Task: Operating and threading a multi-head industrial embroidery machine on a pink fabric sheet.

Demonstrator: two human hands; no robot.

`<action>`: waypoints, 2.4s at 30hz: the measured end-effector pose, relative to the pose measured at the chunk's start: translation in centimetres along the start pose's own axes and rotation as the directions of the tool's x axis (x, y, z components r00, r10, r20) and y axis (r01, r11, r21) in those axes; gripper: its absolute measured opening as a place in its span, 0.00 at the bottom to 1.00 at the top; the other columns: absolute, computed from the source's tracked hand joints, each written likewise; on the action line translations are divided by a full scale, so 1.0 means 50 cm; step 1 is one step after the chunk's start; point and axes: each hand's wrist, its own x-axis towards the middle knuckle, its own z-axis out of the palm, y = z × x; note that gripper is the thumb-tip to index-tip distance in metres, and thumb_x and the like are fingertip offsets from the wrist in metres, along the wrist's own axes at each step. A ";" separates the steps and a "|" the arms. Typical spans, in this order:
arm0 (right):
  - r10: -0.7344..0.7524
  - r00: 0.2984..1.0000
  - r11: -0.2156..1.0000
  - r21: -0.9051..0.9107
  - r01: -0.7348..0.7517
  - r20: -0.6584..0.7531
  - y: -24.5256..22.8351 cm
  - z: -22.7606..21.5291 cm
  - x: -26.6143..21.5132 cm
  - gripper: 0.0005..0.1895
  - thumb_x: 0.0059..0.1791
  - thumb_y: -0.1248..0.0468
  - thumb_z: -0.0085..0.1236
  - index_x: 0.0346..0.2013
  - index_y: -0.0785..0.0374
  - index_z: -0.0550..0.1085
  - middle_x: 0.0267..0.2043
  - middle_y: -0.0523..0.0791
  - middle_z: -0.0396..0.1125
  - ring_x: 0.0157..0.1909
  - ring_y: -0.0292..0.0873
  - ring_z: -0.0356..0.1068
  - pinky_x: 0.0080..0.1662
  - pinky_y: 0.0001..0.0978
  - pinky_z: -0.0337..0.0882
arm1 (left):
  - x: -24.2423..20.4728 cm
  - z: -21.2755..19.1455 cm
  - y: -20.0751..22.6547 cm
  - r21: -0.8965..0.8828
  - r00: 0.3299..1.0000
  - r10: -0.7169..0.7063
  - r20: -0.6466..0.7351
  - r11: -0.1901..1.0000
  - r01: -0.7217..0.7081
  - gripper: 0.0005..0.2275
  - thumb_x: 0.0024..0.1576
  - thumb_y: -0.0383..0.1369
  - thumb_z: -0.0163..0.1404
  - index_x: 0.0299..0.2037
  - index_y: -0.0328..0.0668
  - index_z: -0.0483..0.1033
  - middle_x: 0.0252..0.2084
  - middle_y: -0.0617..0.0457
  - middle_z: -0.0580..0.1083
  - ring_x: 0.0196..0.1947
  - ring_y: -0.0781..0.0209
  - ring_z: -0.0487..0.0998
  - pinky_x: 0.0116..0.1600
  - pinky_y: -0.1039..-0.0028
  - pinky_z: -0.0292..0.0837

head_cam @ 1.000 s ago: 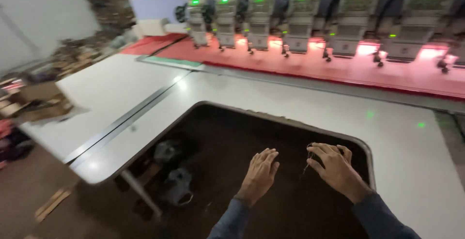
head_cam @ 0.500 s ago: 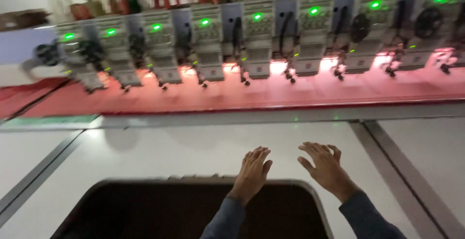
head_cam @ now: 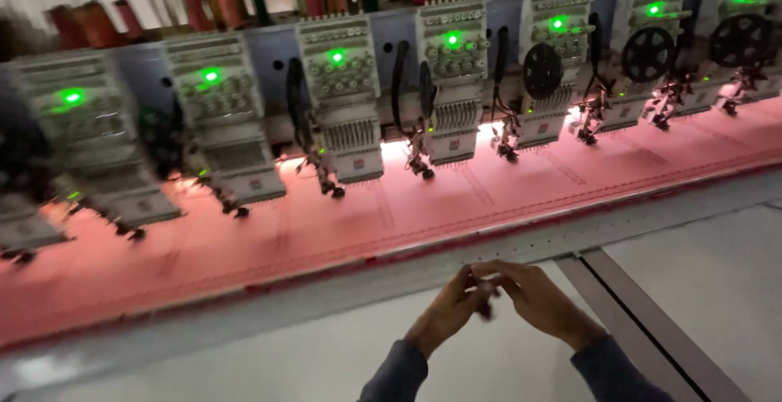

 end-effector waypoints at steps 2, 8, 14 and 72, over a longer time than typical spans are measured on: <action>0.078 0.997 0.997 -0.009 -0.078 0.010 0.032 -0.026 0.082 0.31 0.46 0.79 0.41 0.56 0.48 0.78 0.57 0.39 0.78 0.58 0.42 0.78 0.53 0.35 0.73 | 0.093 -0.064 -0.034 0.131 0.991 -0.127 0.045 0.984 0.121 0.08 0.64 0.33 0.51 0.51 0.44 0.75 0.30 0.59 0.74 0.24 0.71 0.63 0.31 0.76 0.60; 0.257 0.966 0.963 0.088 -0.254 -0.031 0.134 -0.048 0.286 0.16 0.51 0.53 0.55 0.49 0.49 0.82 0.50 0.34 0.83 0.50 0.34 0.85 0.50 0.28 0.78 | 0.278 -0.238 -0.122 0.122 0.998 0.039 -0.050 0.992 -0.032 0.17 0.71 0.41 0.41 0.36 0.45 0.80 0.22 0.62 0.59 0.24 0.71 0.61 0.33 0.74 0.58; 0.534 0.843 0.845 0.081 -0.529 -0.066 0.397 0.049 0.477 0.10 0.50 0.58 0.61 0.42 0.50 0.85 0.45 0.35 0.83 0.46 0.33 0.82 0.49 0.28 0.79 | 0.418 -0.368 -0.215 0.232 0.942 -0.236 -0.239 0.928 0.291 0.12 0.64 0.30 0.40 0.35 0.47 0.79 0.25 0.60 0.68 0.28 0.68 0.67 0.34 0.73 0.60; 0.760 0.543 0.203 0.663 -0.720 0.357 0.882 0.192 1.009 0.07 0.55 0.64 0.53 0.44 0.66 0.74 0.24 0.41 0.55 0.23 0.36 0.50 0.30 0.30 0.55 | 0.852 -0.502 -0.621 0.661 0.965 0.261 0.011 0.722 -0.203 0.09 0.60 0.32 0.54 0.45 0.39 0.69 0.45 0.45 0.71 0.39 0.42 0.72 0.40 0.51 0.66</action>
